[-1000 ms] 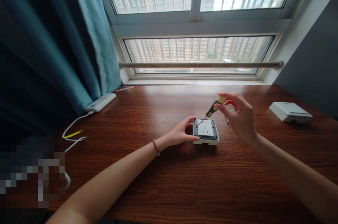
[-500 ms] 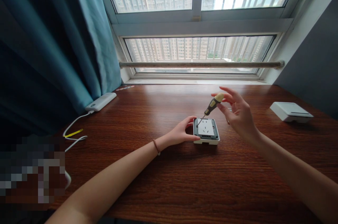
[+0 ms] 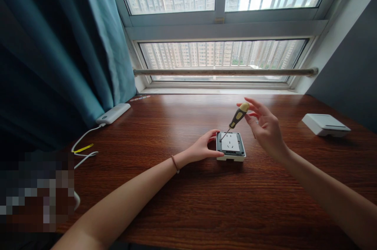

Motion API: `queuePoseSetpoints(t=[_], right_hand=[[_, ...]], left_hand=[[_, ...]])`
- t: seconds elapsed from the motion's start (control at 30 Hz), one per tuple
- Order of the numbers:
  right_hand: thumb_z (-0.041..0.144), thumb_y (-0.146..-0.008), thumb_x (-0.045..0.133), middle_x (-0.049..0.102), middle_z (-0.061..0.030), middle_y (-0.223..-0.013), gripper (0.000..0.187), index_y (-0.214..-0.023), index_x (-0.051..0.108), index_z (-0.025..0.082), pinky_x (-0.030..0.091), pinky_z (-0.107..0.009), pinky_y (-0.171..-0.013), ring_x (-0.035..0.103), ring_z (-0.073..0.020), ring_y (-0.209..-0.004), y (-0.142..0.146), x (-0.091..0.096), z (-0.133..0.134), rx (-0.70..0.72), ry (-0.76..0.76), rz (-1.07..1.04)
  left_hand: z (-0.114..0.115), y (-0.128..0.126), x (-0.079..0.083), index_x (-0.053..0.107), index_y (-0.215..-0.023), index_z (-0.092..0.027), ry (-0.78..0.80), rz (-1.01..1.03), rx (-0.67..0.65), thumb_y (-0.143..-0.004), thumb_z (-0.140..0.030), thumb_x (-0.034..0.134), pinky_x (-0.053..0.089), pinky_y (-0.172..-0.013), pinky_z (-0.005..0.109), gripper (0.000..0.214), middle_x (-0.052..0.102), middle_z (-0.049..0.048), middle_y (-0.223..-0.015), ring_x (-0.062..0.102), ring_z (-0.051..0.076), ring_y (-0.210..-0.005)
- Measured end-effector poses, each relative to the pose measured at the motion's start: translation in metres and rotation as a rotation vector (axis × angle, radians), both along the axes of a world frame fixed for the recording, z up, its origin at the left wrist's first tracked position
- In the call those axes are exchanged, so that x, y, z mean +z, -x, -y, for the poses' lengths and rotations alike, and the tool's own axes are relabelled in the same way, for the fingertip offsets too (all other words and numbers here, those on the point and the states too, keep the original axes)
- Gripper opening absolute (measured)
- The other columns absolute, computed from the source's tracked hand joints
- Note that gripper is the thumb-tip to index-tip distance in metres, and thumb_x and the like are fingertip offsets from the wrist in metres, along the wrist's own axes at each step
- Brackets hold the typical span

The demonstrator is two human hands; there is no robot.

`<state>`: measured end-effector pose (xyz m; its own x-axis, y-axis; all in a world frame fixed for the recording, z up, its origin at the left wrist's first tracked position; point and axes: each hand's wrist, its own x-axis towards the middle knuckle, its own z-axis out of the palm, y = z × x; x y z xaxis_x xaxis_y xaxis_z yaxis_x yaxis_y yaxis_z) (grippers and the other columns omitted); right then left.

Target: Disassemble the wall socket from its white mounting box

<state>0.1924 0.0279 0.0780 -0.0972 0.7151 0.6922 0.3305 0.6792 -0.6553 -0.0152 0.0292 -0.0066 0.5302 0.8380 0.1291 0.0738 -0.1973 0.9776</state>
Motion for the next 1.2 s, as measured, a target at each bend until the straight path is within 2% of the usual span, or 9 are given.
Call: queuePoseSetpoints(t=[0.23, 0.4, 0.47, 0.57, 0.73, 0.8, 0.93, 1.1, 1.2], right_hand=[[0.030, -0.070, 0.070, 0.063, -0.0011, -0.091, 0.038, -0.105, 0.057, 0.026, 0.048, -0.037, -0.073, 0.059, -0.0182, -0.081, 0.002, -0.004, 0.001, -0.152, -0.002, -0.051], [0.017, -0.083, 0.052, 0.059, -0.0047, -0.109, 0.045, -0.125, 0.040, 0.027, 0.047, -0.039, -0.088, 0.058, -0.0184, -0.098, 0.007, -0.006, 0.005, 0.148, 0.031, -0.151], [0.014, -0.085, 0.045, 0.055, -0.0057, -0.117, 0.043, -0.125, 0.040, 0.027, 0.046, -0.040, -0.090, 0.057, -0.0180, -0.100, 0.008, -0.007, 0.007, 0.184, 0.006, -0.113], [0.014, -0.085, 0.047, 0.053, -0.0059, -0.116, 0.038, -0.120, 0.047, 0.027, 0.046, -0.040, -0.089, 0.056, -0.0181, -0.098, 0.009, -0.006, 0.011, 0.044, -0.084, -0.017], [0.024, -0.075, 0.065, 0.055, -0.0037, -0.096, 0.024, -0.099, 0.063, 0.025, 0.049, -0.034, -0.070, 0.055, -0.0169, -0.083, 0.006, 0.000, 0.011, -0.190, -0.180, 0.013], [0.021, -0.078, 0.061, 0.058, -0.0034, -0.096, 0.025, -0.103, 0.063, 0.026, 0.050, -0.034, -0.072, 0.057, -0.0158, -0.080, 0.004, 0.002, 0.010, -0.141, -0.140, 0.022], [0.018, -0.084, 0.052, 0.060, -0.0037, -0.112, 0.032, -0.113, 0.058, 0.027, 0.048, -0.038, -0.086, 0.058, -0.0179, -0.096, 0.002, 0.004, 0.009, 0.008, -0.047, 0.003], [0.026, -0.077, 0.063, 0.068, -0.0017, -0.095, 0.019, -0.096, 0.066, 0.026, 0.050, -0.041, -0.083, 0.063, -0.0193, -0.086, -0.001, 0.006, 0.010, -0.089, -0.011, -0.043], [0.023, -0.079, 0.060, 0.067, -0.0032, -0.101, 0.027, -0.105, 0.062, 0.024, 0.051, -0.040, -0.085, 0.063, -0.0197, -0.092, -0.001, 0.011, 0.012, 0.006, 0.031, -0.102]], left_hand=[[0.000, 0.001, -0.001, 0.039, -0.125, -0.020, -0.010, -0.021, 0.002, -0.060, -0.026, 0.077, 0.033, -0.103, 0.042, 0.076, 0.043, 0.0131, -0.132, 0.044, 0.027, -0.120], [0.000, 0.000, -0.001, 0.038, -0.125, -0.020, -0.021, -0.028, 0.003, -0.060, -0.026, 0.077, 0.033, -0.104, 0.042, 0.077, 0.043, 0.0124, -0.132, 0.044, 0.026, -0.120], [0.000, 0.000, 0.000, 0.038, -0.126, -0.020, -0.022, -0.032, -0.001, -0.060, -0.026, 0.077, 0.033, -0.104, 0.041, 0.077, 0.043, 0.0123, -0.132, 0.044, 0.026, -0.121], [0.000, 0.000, 0.000, 0.039, -0.125, -0.020, -0.025, -0.015, -0.004, -0.060, -0.026, 0.077, 0.033, -0.104, 0.041, 0.076, 0.042, 0.0122, -0.133, 0.044, 0.026, -0.121], [0.002, -0.001, 0.002, 0.040, -0.125, -0.020, 0.001, -0.001, 0.003, -0.059, -0.025, 0.078, 0.031, -0.105, 0.044, 0.076, 0.042, 0.0131, -0.133, 0.044, 0.027, -0.121], [0.002, -0.001, 0.002, 0.042, -0.124, -0.020, 0.005, 0.015, -0.001, -0.059, -0.025, 0.078, 0.031, -0.105, 0.044, 0.075, 0.043, 0.0132, -0.133, 0.044, 0.027, -0.121], [0.003, -0.002, 0.003, 0.042, -0.123, -0.021, 0.002, 0.024, -0.003, -0.059, -0.024, 0.078, 0.032, -0.104, 0.044, 0.074, 0.043, 0.0125, -0.132, 0.045, 0.027, -0.121], [0.002, -0.002, 0.003, 0.042, -0.124, -0.021, -0.006, 0.018, -0.006, -0.059, -0.025, 0.078, 0.030, -0.106, 0.045, 0.075, 0.043, 0.0129, -0.133, 0.043, 0.028, -0.122], [0.002, -0.002, 0.004, 0.042, -0.124, -0.021, -0.007, 0.016, -0.003, -0.059, -0.025, 0.077, 0.028, -0.106, 0.045, 0.074, 0.043, 0.0129, -0.133, 0.042, 0.028, -0.123]])
